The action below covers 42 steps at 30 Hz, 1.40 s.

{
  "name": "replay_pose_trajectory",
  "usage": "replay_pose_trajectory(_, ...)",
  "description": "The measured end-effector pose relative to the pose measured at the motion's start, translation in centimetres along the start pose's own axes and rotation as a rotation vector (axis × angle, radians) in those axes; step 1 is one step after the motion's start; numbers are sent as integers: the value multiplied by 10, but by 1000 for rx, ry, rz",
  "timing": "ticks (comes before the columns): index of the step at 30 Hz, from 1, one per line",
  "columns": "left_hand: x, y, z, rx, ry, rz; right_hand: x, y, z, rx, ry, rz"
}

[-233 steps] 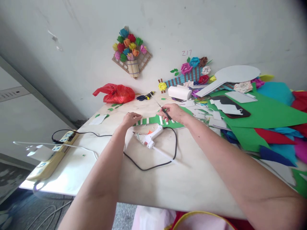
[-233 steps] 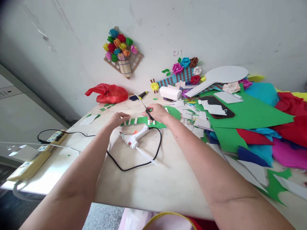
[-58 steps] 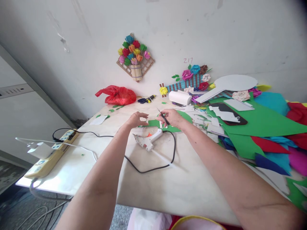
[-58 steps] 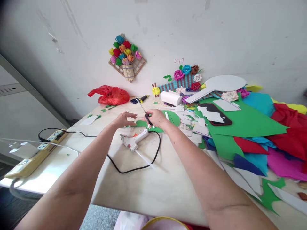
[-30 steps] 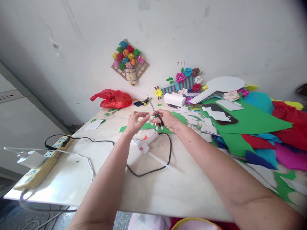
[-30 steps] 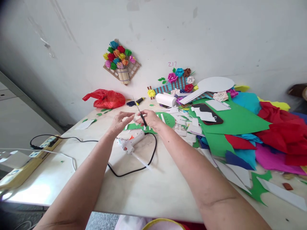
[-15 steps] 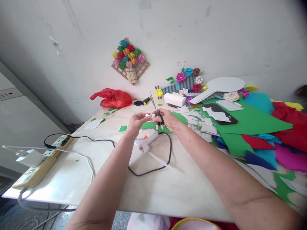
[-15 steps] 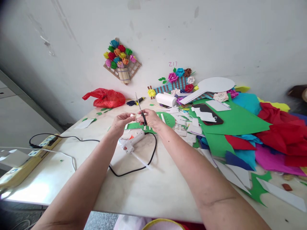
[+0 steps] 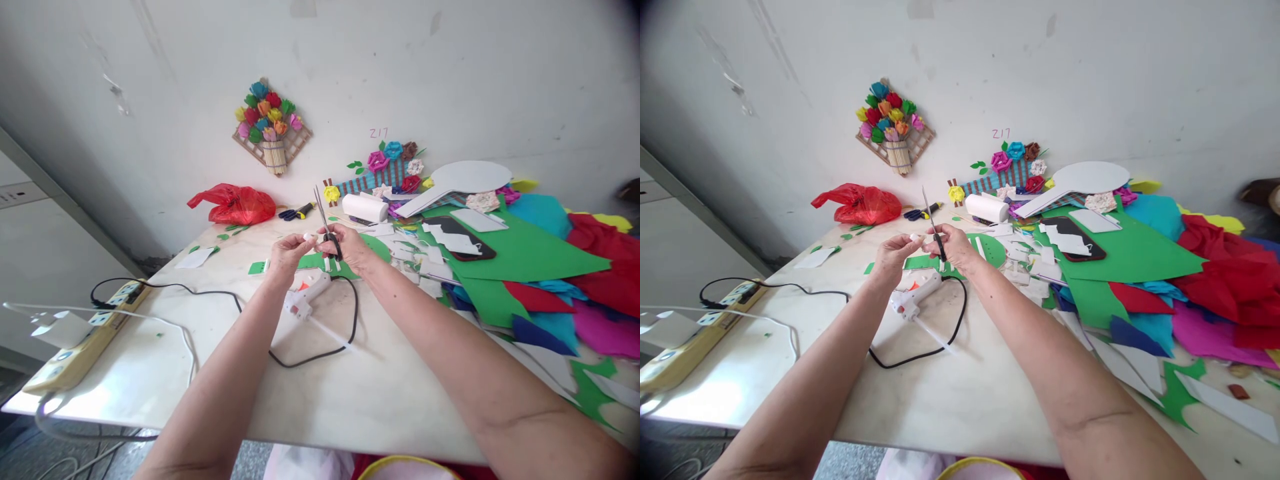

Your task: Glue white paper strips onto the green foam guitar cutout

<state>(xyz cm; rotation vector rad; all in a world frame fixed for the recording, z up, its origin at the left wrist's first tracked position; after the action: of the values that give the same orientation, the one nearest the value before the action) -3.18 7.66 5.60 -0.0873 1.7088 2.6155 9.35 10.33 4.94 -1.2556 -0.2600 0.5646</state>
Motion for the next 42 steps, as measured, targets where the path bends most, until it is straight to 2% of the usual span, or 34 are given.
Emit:
replay_pose_trajectory(4,-2,4,-1,-23,2,12,1,-1,1,20,-32,4)
replay_pose_trajectory(9,4,-5,-1,50,-25,-29,3,-4,2,41,-31,-5)
replay_pose_trajectory(17,-2,-14,-8,287,-242,-165,2,-7,-1,6,-11,-71)
replay_pose_trajectory(21,2,-17,-8,299,-255,-178,-1,-9,-2,-3,-35,-82)
replay_pose_trajectory(27,5,-24,-8,339,-262,-262,6,-10,-3,-54,13,-63)
replay_pose_trajectory(33,1,-25,-10,356,-325,-223,-2,-5,-5,-123,-51,-65)
replay_pose_trajectory(37,-4,-20,-10,314,-296,-283,-7,-6,-3,-77,-74,-16)
replay_pose_trajectory(42,-7,-22,-7,271,-134,-444,-3,-12,-2,18,100,-16)
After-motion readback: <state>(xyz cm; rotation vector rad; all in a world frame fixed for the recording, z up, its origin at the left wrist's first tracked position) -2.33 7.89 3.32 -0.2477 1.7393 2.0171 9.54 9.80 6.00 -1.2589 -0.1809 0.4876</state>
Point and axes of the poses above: each hand's wrist, its own z-axis towards the middle knuckle, its own x-axis out of the back of the hand, y = z × x, the point moved 8 cm from there along z, towards the middle knuckle, and after that the axes turned 6 degrees about -y, right-handed, at the moved point
